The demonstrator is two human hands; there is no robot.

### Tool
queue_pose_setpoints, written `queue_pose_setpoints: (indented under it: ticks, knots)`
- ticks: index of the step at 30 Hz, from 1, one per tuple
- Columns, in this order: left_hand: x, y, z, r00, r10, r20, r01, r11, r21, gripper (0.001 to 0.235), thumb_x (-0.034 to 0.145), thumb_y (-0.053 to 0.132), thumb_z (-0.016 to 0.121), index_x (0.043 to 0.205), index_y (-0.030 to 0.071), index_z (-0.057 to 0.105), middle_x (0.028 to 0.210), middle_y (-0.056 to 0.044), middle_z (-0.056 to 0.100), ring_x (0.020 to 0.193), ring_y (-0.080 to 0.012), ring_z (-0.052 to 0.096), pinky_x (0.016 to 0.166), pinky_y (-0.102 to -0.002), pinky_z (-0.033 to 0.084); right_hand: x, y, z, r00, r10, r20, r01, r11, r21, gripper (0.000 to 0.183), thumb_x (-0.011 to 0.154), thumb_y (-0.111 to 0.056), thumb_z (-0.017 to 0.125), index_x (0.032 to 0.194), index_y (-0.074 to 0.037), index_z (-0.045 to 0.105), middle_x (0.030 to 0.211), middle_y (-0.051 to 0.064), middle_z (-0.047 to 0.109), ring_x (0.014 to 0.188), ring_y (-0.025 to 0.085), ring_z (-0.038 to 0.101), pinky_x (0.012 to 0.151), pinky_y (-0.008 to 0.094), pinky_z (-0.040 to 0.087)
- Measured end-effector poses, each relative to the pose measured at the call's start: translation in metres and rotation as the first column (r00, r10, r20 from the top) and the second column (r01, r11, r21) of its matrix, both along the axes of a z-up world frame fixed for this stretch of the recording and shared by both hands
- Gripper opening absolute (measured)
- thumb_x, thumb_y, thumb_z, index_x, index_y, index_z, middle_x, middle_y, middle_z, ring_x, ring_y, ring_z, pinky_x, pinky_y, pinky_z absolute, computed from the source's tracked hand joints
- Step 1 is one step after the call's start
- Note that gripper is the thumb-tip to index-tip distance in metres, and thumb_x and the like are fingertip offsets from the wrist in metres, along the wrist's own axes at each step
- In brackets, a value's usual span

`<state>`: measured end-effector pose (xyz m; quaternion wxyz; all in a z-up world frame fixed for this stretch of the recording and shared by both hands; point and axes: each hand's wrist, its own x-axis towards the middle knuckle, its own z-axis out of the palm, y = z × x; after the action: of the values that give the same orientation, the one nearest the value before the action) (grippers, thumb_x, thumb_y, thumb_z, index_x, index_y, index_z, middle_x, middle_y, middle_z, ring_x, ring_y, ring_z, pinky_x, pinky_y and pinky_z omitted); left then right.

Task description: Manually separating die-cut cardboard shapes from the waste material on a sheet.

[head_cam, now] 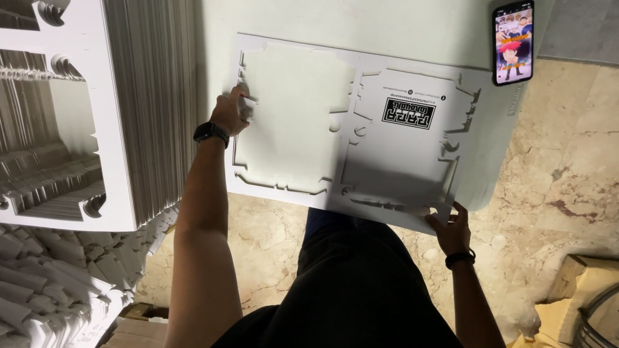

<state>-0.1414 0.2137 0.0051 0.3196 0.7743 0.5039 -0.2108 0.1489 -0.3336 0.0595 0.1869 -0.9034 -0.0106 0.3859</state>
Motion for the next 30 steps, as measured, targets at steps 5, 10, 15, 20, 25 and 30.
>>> queue_pose_setpoints:
  ticks: [5, 10, 15, 20, 25, 30]
  knots:
    - [-0.005, -0.005, 0.01, 1.0, -0.023, 0.01, 0.023, 1.0, 0.002, 0.074, 0.077, 0.01, 0.088, 0.132, 0.028, 0.042, 0.136, -0.024, 0.036, 0.127, -0.0511, 0.056, 0.109, -0.053, 0.049, 0.002, -0.005, -0.001, 1.0, 0.002, 0.016, -0.002, 1.0, 0.011, 0.091, 0.078, -0.036, 0.089, 0.153, -0.011, 0.044, 0.115, 0.021, 0.068, 0.112, 0.037, 0.066, 0.098, 0.052, 0.052]
    - [0.005, -0.02, 0.044, 0.999, -0.043, 0.016, 0.043, 0.999, 0.006, 0.073, 0.086, 0.009, 0.082, 0.138, 0.028, 0.036, 0.134, -0.024, 0.039, 0.125, -0.0509, 0.057, 0.11, -0.054, 0.049, 0.003, -0.007, -0.003, 0.999, 0.032, 0.023, -0.032, 0.999, 0.003, 0.092, 0.078, -0.038, 0.089, 0.154, -0.012, 0.043, 0.116, 0.021, 0.069, 0.112, 0.037, 0.067, 0.098, 0.052, 0.052]
    - [-0.006, -0.021, 0.031, 0.998, -0.055, -0.02, 0.056, 0.997, 0.059, 0.065, 0.09, 0.01, 0.078, 0.139, 0.031, 0.04, 0.132, -0.022, 0.042, 0.12, -0.0495, 0.061, 0.107, -0.055, 0.052, 0.005, -0.009, -0.005, 0.999, 0.041, 0.008, -0.041, 0.999, 0.015, 0.092, 0.079, -0.038, 0.089, 0.154, -0.012, 0.043, 0.117, 0.02, 0.069, 0.111, 0.035, 0.067, 0.098, 0.051, 0.053]
    - [-0.005, -0.021, 0.043, 0.997, -0.079, -0.005, 0.079, 0.991, 0.11, 0.073, 0.094, 0.003, 0.07, 0.151, 0.034, 0.038, 0.13, -0.023, 0.046, 0.116, -0.0522, 0.063, 0.102, -0.056, 0.055, 0.016, -0.034, -0.034, 0.951, 0.138, 0.275, -0.154, 0.988, 0.035, 0.08, 0.079, -0.03, 0.088, 0.147, -0.015, 0.049, 0.131, 0.018, 0.055, 0.119, 0.041, 0.062, 0.098, 0.053, 0.055]
    - [-0.012, -0.019, 0.042, 0.987, -0.162, -0.005, 0.161, 0.975, 0.153, 0.068, 0.089, 0.004, 0.075, 0.148, 0.027, 0.048, 0.121, -0.023, 0.051, 0.108, -0.0518, 0.067, 0.092, -0.057, 0.057, 0.074, 0.006, -0.041, 0.819, 0.293, 0.494, -0.403, 0.906, 0.131, 0.067, 0.085, -0.016, 0.08, 0.146, -0.013, 0.053, 0.13, 0.021, 0.051, 0.124, 0.046, 0.057, 0.102, 0.055, 0.052]
    - [-0.015, -0.026, 0.081, 0.98, -0.197, -0.03, 0.198, 0.945, 0.261, 0.057, 0.091, 0.017, 0.075, 0.143, 0.031, 0.057, 0.115, -0.021, 0.059, 0.104, -0.0487, 0.069, 0.086, -0.056, 0.059, 0.131, 0.073, -0.037, 0.732, 0.509, 0.452, -0.573, 0.819, 0.006, 0.083, 0.084, -0.003, 0.076, 0.155, -0.026, 0.04, 0.141, 0.024, 0.038, 0.128, 0.049, 0.053, 0.102, 0.06, 0.055]
